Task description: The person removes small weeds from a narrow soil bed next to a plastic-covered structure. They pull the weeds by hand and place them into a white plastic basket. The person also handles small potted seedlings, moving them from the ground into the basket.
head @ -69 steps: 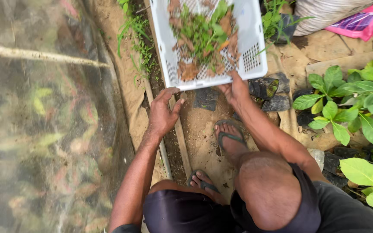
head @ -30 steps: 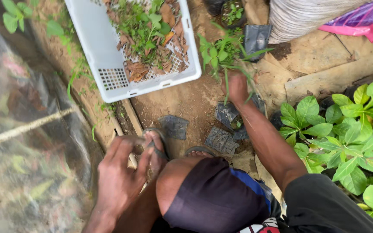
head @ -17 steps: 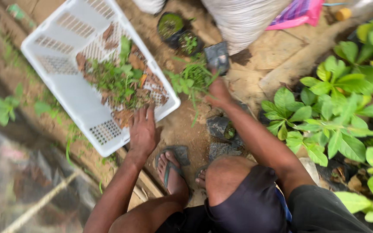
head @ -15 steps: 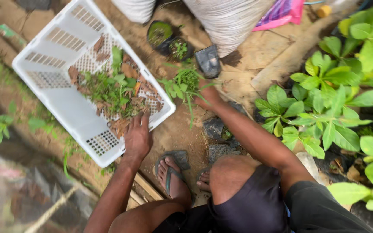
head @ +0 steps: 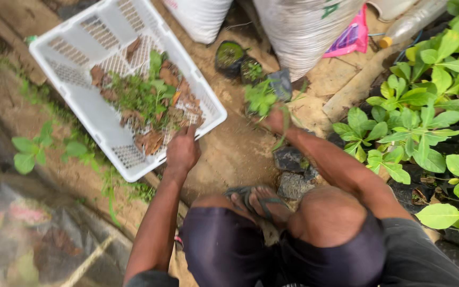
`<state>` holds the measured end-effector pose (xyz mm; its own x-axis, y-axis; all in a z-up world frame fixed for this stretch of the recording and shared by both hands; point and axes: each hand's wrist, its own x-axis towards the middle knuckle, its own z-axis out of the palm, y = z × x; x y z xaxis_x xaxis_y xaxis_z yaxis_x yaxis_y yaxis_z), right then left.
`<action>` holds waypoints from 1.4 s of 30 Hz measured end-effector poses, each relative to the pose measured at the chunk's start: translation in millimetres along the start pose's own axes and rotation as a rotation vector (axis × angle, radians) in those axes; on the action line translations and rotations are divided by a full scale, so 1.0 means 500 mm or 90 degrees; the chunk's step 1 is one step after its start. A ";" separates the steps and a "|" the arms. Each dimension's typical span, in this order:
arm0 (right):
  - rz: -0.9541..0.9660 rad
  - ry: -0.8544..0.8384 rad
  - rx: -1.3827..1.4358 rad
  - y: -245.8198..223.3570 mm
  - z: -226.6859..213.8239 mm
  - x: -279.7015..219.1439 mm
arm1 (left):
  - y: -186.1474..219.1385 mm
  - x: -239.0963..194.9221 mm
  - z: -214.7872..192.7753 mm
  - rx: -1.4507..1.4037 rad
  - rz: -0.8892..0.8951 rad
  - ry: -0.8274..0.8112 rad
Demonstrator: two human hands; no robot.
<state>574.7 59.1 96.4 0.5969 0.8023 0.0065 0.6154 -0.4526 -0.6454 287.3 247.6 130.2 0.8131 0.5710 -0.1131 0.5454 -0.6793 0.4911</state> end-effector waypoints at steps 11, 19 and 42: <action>-0.342 -0.111 -0.039 -0.406 -0.071 0.094 | 0.082 0.021 -0.117 -0.377 0.031 0.144; -0.298 -0.263 0.170 -0.390 0.052 0.118 | -0.016 -0.013 -0.120 -0.794 -0.035 0.300; -0.157 -0.119 -0.169 0.062 -0.086 0.295 | 0.038 -0.051 -0.187 -0.762 -0.182 0.123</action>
<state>703.7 146.8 110.2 0.3264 0.9451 -0.0181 0.8545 -0.3032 -0.4217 258.2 263.1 223.0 0.5971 0.7568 -0.2661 0.0864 0.2692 0.9592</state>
